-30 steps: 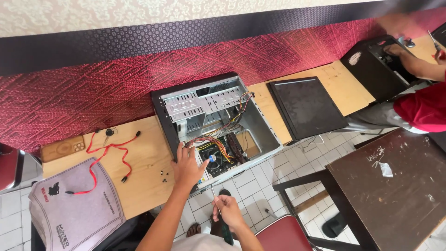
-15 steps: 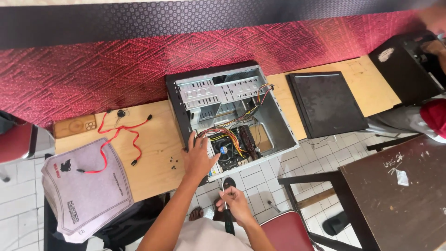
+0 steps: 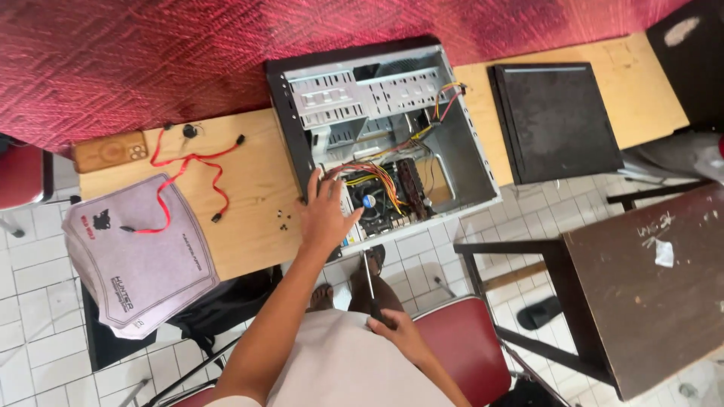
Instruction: Organizing and connecting internal power and data cables inside a desktop computer case on a repair bench.
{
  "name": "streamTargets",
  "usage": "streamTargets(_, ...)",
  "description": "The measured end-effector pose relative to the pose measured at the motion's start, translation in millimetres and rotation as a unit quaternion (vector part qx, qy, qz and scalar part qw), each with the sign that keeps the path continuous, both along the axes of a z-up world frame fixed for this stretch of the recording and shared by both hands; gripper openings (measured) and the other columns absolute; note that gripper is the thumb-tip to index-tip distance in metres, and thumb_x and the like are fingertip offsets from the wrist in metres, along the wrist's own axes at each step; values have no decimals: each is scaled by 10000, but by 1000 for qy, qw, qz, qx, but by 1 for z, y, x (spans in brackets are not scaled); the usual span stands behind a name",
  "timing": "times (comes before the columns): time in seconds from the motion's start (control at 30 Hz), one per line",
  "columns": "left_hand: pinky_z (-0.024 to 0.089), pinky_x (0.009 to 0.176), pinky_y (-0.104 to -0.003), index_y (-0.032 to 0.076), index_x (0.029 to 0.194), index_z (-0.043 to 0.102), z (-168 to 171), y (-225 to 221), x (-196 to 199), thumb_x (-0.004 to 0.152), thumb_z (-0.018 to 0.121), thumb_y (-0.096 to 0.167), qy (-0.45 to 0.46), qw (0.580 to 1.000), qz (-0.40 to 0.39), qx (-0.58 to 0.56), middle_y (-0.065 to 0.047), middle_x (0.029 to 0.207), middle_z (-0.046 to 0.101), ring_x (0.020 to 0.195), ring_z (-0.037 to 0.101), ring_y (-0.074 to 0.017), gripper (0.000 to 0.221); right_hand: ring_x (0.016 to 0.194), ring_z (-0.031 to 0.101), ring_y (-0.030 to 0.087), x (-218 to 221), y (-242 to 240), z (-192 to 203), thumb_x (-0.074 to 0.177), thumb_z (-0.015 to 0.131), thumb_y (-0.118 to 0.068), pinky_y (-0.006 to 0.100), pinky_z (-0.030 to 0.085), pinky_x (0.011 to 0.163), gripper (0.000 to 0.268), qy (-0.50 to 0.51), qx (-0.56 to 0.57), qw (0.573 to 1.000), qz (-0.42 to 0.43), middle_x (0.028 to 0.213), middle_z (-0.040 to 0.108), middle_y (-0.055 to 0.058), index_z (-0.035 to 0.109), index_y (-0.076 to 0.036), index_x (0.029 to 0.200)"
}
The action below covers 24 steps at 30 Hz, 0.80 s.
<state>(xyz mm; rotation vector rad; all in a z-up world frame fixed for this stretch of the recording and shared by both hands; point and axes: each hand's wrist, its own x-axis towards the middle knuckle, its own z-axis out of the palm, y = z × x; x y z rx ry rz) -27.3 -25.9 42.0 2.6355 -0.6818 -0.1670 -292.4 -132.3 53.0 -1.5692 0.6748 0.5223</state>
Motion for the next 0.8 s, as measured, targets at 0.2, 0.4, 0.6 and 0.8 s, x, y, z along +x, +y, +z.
streamTargets(0.2,495,809,-719,100,1381,608,-18,3,-1,899,649,664,-74,997,4,-24,-59,1391,578,1513,271,-283,743,697,442,79,-12,2,-5,952,634,-459,257,386,667,334,-26,-208,978,-13,729,505,-90,691,-161,812)
streamTargets(0.4,500,789,-682,112,1373,613,-17,4,-1,919,658,631,-87,996,6,-15,-64,1351,578,1509,283,-277,691,851,671,96,-5,2,22,940,475,-561,286,526,785,567,10,-245,968,-58,918,774,-73,763,-192,1260)
streamTargets(0.6,473,849,-700,120,1384,597,-18,4,0,924,645,622,-59,998,11,10,-77,1358,567,1529,240,-263,682,458,342,107,-4,16,-1,1016,655,-307,256,231,439,248,27,74,964,-254,694,578,72,547,-94,948)
streamTargets(0.8,493,775,-672,114,1340,632,-30,6,3,899,688,633,-114,993,7,-5,-73,1309,596,1508,293,-276,684,461,482,148,7,15,15,1045,547,-379,257,322,409,432,67,90,949,-295,700,700,120,694,15,951)
